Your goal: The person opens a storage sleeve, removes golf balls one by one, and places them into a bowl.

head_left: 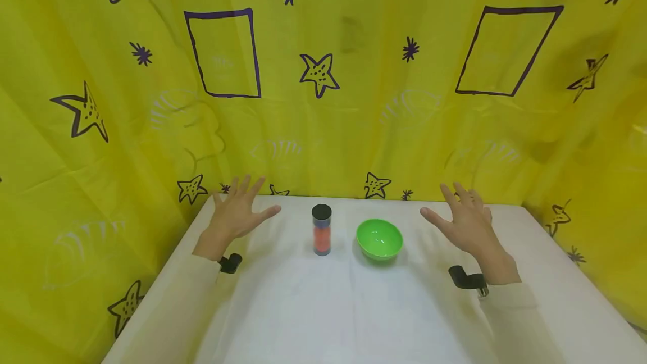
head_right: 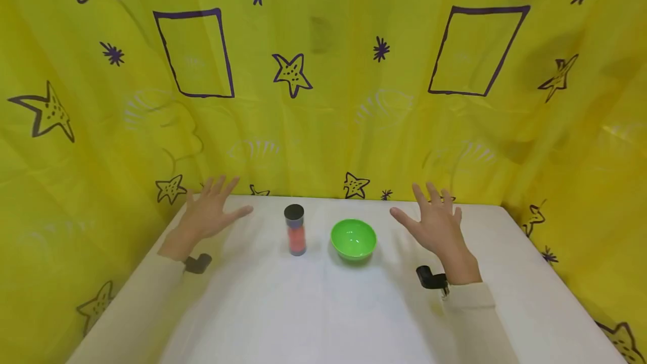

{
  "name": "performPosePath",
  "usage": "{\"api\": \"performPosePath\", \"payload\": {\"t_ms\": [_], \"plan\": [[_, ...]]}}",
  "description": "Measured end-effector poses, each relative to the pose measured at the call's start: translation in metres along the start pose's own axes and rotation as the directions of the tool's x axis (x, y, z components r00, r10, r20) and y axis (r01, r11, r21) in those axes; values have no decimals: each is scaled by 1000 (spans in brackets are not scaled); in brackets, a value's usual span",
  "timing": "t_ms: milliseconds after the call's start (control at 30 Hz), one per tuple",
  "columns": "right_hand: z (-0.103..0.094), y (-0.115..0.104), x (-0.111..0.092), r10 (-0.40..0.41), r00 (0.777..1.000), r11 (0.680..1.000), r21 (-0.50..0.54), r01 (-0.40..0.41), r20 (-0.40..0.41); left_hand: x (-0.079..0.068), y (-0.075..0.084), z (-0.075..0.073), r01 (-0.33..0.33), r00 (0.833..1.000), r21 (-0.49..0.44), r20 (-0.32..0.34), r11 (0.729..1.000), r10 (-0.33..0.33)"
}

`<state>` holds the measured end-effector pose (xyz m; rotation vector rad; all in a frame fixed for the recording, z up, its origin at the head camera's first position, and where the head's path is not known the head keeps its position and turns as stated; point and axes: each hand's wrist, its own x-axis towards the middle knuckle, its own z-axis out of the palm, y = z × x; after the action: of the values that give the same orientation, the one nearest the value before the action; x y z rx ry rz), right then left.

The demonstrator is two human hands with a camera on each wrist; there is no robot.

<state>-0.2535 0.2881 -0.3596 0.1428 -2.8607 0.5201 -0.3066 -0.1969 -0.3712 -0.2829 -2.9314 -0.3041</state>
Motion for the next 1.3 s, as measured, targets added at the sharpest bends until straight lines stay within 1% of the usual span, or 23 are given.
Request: {"api": "performPosePath", "payload": {"t_ms": [100, 200, 267, 300, 367, 400, 467, 567, 633, 733, 800, 867, 900, 967, 1033, 1133, 1167, 1233, 1300], "plan": [[2, -7, 1, 5, 1000, 996, 86, -3, -30, 0, 5, 0, -3, 999, -63, -40, 998, 1], [5, -14, 1, -16, 998, 985, 171, 27, -67, -1, 11, -1, -12, 996, -154, -85, 988, -2], [6, -20, 2, -43, 995, 974, 218, 63, -94, -4, 16, -1, -19, 993, -239, -118, 971, -10], [7, -23, 2, -60, 993, 967, 240, 83, -103, -5, 19, -1, -21, 991, -286, -131, 958, -17], [9, -31, 3, -93, 989, 952, 281, 123, -117, -7, 24, 1, -32, 986, -385, -164, 922, -34], [10, -34, 3, -109, 987, 942, 303, 141, -122, -7, 26, 3, -47, 982, -433, -186, 900, -39], [12, -40, 2, -139, 981, 921, 348, 178, -133, -7, 31, 6, -85, 971, -526, -233, 846, -47], [15, -46, 0, -183, 972, 882, 412, 229, -149, -5, 38, 11, -159, 950, -612, -308, 775, -48], [17, -50, -1, -214, 963, 860, 437, 265, -162, -5, 43, 12, -195, 936, -644, -347, 740, -55], [19, -56, -2, -253, 950, 836, 452, 310, -184, -6, 47, 13, -221, 922, -669, -380, 710, -70], [20, -60, -3, -270, 943, 831, 447, 331, -196, -7, 48, 13, -228, 919, -680, -387, 697, -77], [21, -64, -4, -283, 938, 827, 445, 344, -200, -7, 50, 14, -231, 920, -688, -385, 687, -76], [21, -66, -4, -291, 936, 826, 443, 350, -197, -8, 50, 15, -234, 920, -693, -385, 682, -76], [23, -69, -5, -307, 935, 825, 441, 354, -177, -7, 52, 18, -235, 919, -694, -387, 680, -78], [25, -71, -6, -326, 934, 821, 446, 357, -148, -7, 54, 20, -233, 913, -697, -397, 678, -95], [30, -75, -6, -348, 931, 815, 456, 358, -110, -5, 57, 24, -231, 899, -700, -419, 675, -127], [32, -76, -6, -355, 929, 811, 460, 363, -106, -5, 59, 25, -225, 898, -703, -418, 675, -136], [35, -78, -6, -365, 925, 805, 464, 370, -105, -4, 62, 28, -212, 903, -709, -405, 672, -143], [37, -80, -6, -377, 920, 798, 465, 382, -109, -4, 66, 32, -190, 916, -716, -376, 672, -142]]}}
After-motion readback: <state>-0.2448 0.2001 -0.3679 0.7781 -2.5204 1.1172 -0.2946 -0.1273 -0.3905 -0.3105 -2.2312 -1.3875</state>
